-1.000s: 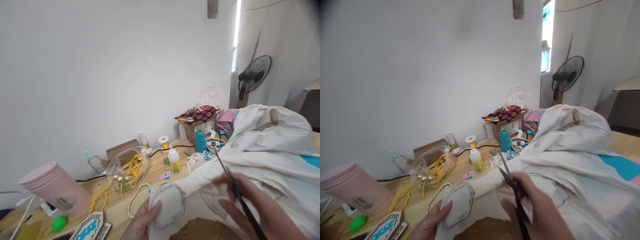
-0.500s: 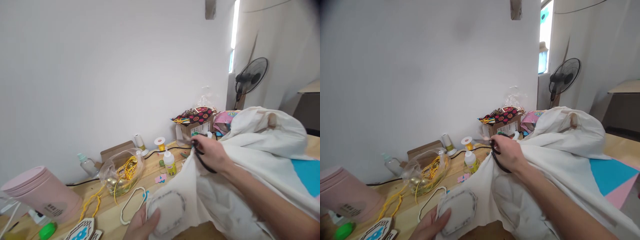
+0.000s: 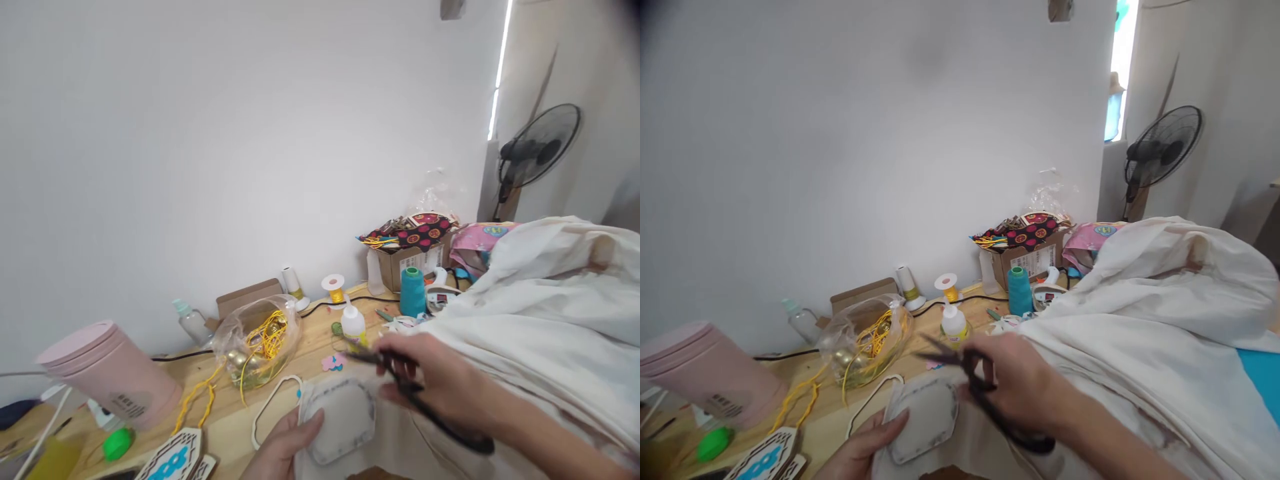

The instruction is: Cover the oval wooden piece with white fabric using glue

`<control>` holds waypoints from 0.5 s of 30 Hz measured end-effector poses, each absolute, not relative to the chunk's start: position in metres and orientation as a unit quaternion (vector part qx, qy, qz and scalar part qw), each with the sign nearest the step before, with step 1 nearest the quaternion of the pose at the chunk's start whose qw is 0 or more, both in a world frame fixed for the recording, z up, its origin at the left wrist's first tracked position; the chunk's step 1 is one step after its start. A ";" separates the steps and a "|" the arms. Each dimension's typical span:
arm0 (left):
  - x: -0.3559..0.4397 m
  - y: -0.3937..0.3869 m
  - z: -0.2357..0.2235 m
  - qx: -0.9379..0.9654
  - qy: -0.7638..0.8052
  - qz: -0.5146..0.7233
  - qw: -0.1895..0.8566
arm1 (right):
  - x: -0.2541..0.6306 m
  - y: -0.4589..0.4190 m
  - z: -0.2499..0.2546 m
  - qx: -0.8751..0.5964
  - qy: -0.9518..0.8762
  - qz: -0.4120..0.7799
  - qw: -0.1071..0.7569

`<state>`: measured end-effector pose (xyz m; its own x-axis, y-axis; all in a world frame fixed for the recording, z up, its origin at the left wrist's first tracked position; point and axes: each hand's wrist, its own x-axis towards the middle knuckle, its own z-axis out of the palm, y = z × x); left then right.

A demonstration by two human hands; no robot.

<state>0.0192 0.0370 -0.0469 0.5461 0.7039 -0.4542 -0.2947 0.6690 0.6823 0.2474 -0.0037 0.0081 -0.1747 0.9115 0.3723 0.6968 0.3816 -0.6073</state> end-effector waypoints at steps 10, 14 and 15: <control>0.021 0.031 -0.044 0.268 0.325 0.349 0.837 | 0.207 -0.001 -0.033 -0.543 -0.640 0.345 0.421; 0.014 0.031 -0.044 0.224 0.294 0.338 0.865 | 0.208 0.001 -0.037 -0.527 -0.603 0.424 0.424; 0.012 0.031 -0.044 0.220 0.292 0.336 0.868 | 0.209 0.001 -0.037 -0.522 -0.588 0.440 0.433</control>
<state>0.0116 0.0310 -0.0444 0.6034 0.7121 -0.3588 -0.4557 0.6772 0.5777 0.2086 0.0011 -0.0374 -0.0792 0.9956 0.0498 0.2321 0.0670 -0.9704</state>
